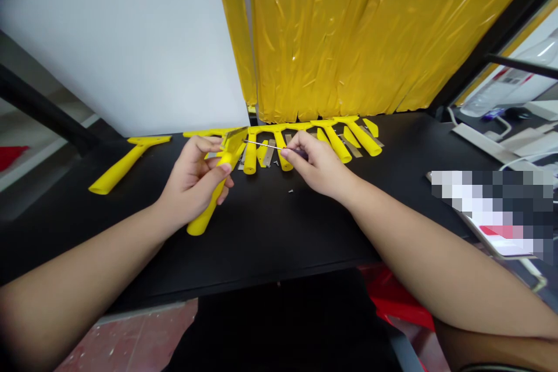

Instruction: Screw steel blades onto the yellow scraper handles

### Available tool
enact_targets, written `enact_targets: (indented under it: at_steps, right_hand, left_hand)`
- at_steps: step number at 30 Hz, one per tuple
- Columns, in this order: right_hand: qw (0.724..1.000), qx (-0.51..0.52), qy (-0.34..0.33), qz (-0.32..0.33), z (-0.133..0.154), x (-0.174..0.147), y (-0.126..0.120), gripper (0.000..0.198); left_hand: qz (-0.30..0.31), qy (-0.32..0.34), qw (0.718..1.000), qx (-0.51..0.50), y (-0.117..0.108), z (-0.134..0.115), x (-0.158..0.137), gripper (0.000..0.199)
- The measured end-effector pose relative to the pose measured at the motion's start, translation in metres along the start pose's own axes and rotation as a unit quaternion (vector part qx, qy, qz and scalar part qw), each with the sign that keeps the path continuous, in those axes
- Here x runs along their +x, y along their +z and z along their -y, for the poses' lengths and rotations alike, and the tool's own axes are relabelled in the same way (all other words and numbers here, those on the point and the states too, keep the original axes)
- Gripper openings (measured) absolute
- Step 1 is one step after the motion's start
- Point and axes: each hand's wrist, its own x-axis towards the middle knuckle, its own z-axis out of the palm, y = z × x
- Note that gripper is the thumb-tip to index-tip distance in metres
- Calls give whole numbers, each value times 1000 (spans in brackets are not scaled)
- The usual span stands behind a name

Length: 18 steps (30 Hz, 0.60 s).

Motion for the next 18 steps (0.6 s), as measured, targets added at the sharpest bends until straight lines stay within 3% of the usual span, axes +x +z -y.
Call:
enact_targets:
  at_steps: [6, 11, 14, 16, 18]
  right_hand:
    - [999, -25, 2, 25, 7, 1, 0, 41]
    - [997, -71, -24, 28, 7, -2, 1, 23]
    - [995, -86, -47, 21, 8, -3, 2, 24]
    - [999, -31, -21, 33, 7, -3, 4, 33]
    - [990, 106, 54, 79, 8, -4, 4, 41]
  left_hand:
    - [12, -6, 1000, -1, 1, -1, 0, 20]
    - [14, 6, 1000, -3, 1, 0, 0, 20]
    - [17, 13, 1000, -5, 0, 1, 0, 20]
    - [24, 14, 1000, -10, -2, 0, 1, 20]
    - [33, 15, 999, -13, -3, 0, 1, 20]
